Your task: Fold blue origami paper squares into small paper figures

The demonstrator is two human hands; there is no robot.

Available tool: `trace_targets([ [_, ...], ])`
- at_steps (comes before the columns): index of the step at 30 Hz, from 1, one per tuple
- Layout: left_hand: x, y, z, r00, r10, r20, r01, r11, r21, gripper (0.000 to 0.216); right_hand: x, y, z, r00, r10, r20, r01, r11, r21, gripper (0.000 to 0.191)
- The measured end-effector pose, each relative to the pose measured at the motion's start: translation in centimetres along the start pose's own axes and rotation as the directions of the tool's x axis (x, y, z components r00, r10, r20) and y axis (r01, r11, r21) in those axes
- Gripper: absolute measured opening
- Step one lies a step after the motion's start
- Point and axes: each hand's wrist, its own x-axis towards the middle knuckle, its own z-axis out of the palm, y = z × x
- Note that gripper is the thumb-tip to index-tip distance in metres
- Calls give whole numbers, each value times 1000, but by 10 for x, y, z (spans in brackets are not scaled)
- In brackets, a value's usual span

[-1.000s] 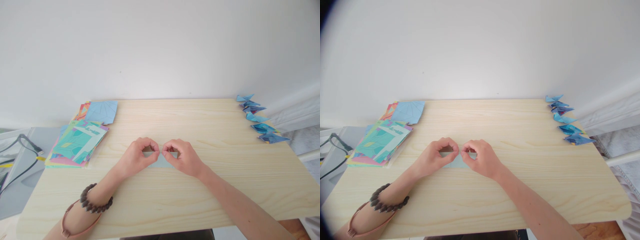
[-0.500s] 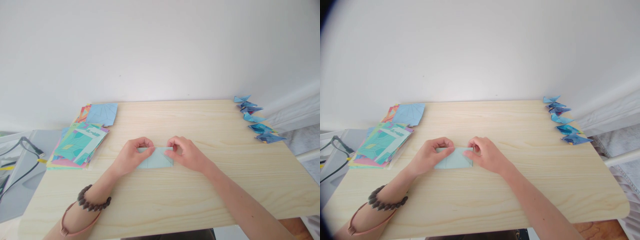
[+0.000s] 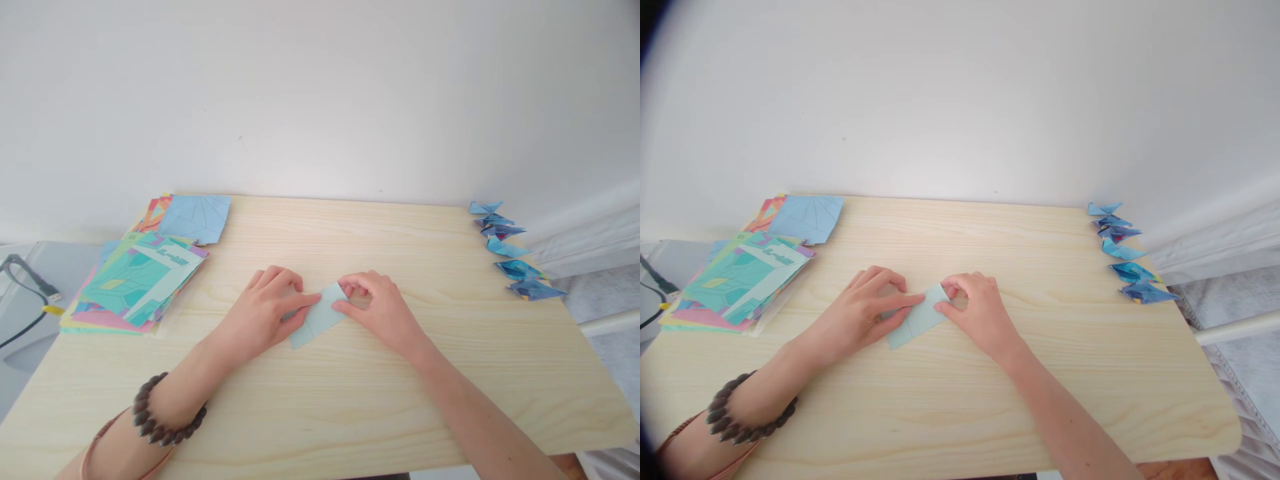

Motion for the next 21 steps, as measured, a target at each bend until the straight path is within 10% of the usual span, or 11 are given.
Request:
trace_targets([
  [10,-3,-17,-3,998,54,-15,-54,998,-17,26,2,12,-6,895,-434,109,443,892,-88,16],
  [21,-3,-19,-5,995,94,20,-92,995,-48,33,0,6,2,902,-426,65,431,892,-136,28],
])
